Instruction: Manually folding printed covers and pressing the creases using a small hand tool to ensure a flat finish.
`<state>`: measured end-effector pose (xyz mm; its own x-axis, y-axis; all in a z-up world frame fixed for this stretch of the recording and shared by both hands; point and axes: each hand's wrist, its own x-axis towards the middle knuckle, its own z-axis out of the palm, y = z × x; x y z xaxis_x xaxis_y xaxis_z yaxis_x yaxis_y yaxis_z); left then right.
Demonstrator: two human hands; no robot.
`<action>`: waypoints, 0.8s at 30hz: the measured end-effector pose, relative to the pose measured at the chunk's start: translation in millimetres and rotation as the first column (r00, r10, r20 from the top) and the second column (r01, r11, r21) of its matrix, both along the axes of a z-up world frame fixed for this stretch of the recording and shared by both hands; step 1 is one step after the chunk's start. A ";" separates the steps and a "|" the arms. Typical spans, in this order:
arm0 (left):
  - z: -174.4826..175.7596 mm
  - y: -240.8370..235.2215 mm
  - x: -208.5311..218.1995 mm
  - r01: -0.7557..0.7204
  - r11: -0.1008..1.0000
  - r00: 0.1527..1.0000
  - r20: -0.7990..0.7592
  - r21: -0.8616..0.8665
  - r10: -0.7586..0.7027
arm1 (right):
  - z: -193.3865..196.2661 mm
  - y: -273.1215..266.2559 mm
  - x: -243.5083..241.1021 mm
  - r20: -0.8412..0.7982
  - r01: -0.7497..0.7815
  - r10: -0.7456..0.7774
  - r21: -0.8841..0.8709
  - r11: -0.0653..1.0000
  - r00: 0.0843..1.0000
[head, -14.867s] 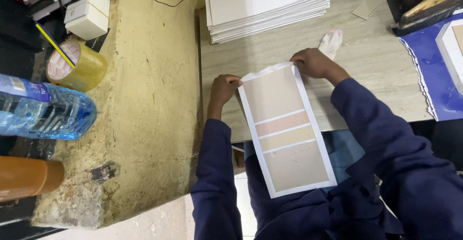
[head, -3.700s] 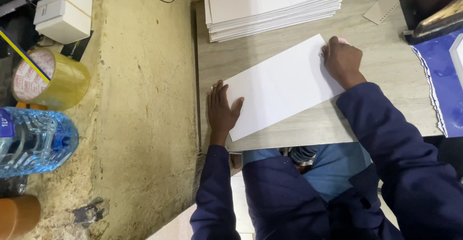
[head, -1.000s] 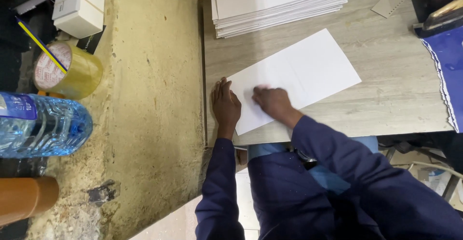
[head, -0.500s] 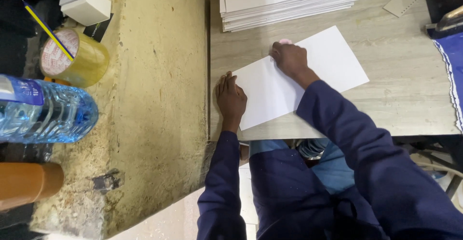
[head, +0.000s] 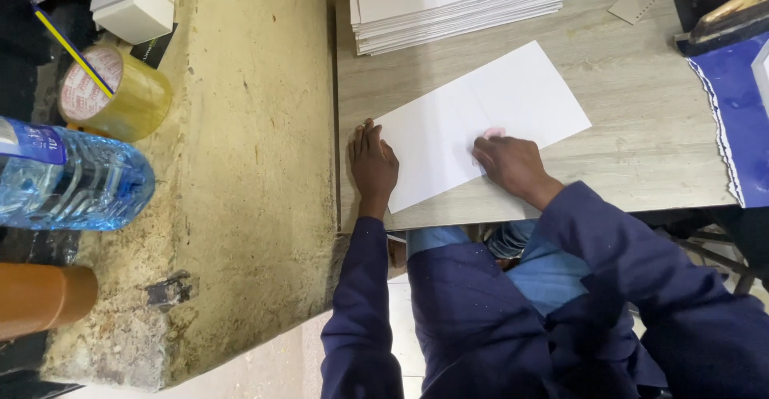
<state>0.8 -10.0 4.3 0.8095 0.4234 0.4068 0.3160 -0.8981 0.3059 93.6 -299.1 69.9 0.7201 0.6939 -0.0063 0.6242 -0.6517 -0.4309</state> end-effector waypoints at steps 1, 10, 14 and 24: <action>0.3 -0.1 0.1 -0.001 1.000 1.000 -0.011 0.008 0.001 | 0.6 -7.0 -9.5 -0.009 -0.007 0.007 -0.011 1.000 1.000; 2.7 -6.9 5.7 0.002 0.994 0.991 -0.134 0.108 0.013 | -14.8 18.5 -0.4 -0.039 -0.123 0.122 -0.017 0.992 0.992; -0.5 -4.5 6.2 0.001 0.988 0.995 -0.096 0.156 0.014 | -19.5 76.8 28.0 0.027 -0.114 0.113 0.027 0.993 0.993; -13.9 1.6 9.2 -0.004 0.996 1.000 0.016 0.089 0.002 | -54.2 151.3 88.8 0.222 -0.007 0.011 -0.016 1.000 0.975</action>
